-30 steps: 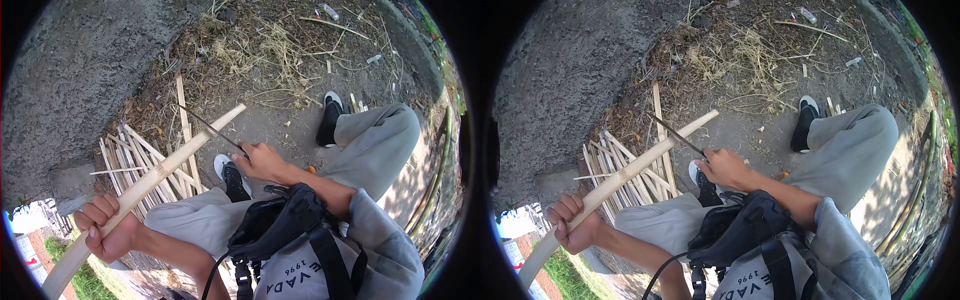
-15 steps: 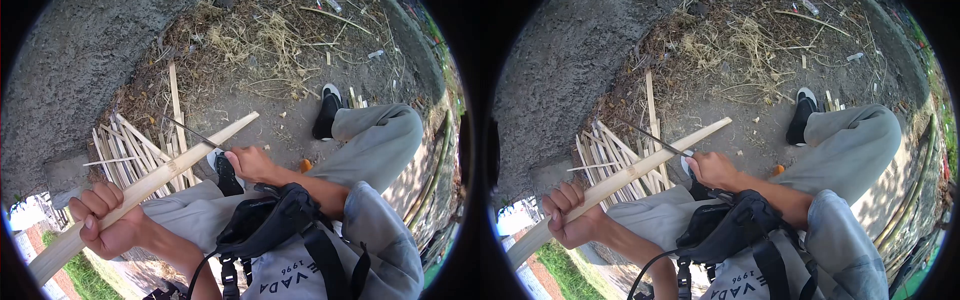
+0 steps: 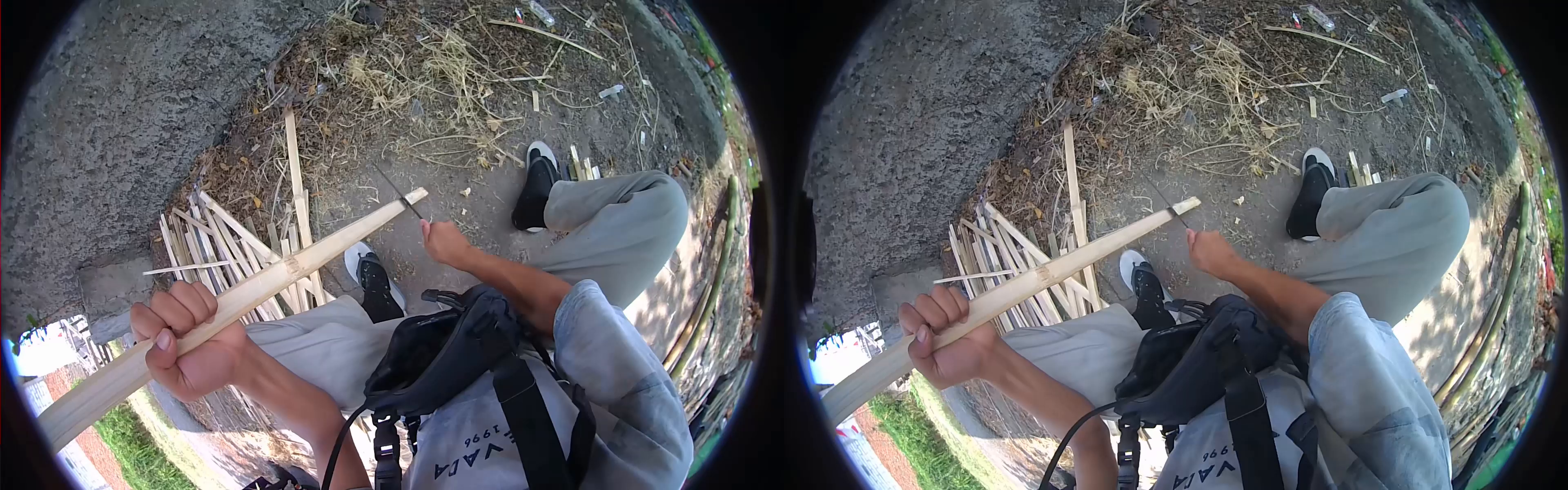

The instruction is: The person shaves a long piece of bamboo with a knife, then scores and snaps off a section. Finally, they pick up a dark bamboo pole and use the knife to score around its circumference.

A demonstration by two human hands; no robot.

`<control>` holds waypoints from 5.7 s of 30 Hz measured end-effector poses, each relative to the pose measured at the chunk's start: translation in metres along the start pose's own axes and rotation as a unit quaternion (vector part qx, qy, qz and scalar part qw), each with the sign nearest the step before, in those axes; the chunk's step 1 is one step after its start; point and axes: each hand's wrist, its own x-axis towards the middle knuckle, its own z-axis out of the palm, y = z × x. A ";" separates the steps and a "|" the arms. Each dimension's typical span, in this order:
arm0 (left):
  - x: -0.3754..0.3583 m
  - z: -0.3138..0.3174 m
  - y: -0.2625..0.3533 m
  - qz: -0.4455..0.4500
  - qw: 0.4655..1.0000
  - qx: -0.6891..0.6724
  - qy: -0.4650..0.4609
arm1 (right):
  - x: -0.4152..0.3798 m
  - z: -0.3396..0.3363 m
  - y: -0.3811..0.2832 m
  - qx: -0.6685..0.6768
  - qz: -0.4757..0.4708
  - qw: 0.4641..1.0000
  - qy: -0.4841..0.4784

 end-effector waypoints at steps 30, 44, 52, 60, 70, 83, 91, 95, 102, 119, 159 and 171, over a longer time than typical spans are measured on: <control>-0.001 -0.001 -0.005 0.010 1.000 -0.003 0.021 | -0.039 -0.013 -0.012 0.004 -0.080 0.997 -0.008; 0.009 0.000 -0.006 0.004 1.000 0.003 0.031 | 0.006 0.025 0.088 -0.043 0.057 0.997 -0.035; 0.011 0.010 -0.011 0.000 0.999 0.017 0.031 | -0.045 -0.028 -0.044 0.083 -0.202 0.976 -0.005; 0.025 0.008 -0.015 -0.018 1.000 0.015 0.020 | -0.010 -0.025 0.037 -0.013 0.059 0.998 -0.027; 0.037 -0.040 -0.011 -0.009 0.983 0.106 0.148 | -0.076 -0.071 -0.056 0.131 0.016 0.991 -0.035; 0.018 -0.030 0.003 0.001 0.979 0.172 0.111 | -0.166 -0.105 -0.068 0.424 -0.029 0.892 -0.156; 0.025 -0.014 -0.002 0.012 0.951 0.286 0.121 | -0.167 -0.106 -0.065 0.461 -0.021 0.878 -0.126; 0.022 -0.002 -0.011 0.044 0.945 0.277 0.165 | -0.168 -0.106 -0.069 0.497 0.030 0.858 -0.125; 0.029 -0.009 -0.009 0.029 0.950 0.283 0.131 | -0.170 -0.100 -0.064 0.515 0.035 0.851 -0.098; 0.025 -0.016 -0.005 0.013 0.972 0.221 0.083 | -0.167 -0.099 -0.063 0.519 0.032 0.848 -0.108; 0.024 -0.034 0.001 -0.023 0.984 0.165 0.057 | -0.163 -0.093 -0.063 0.559 0.019 0.822 -0.105; 0.027 -0.030 0.001 -0.021 0.988 0.141 0.052 | -0.159 -0.089 -0.055 0.551 0.001 0.828 -0.110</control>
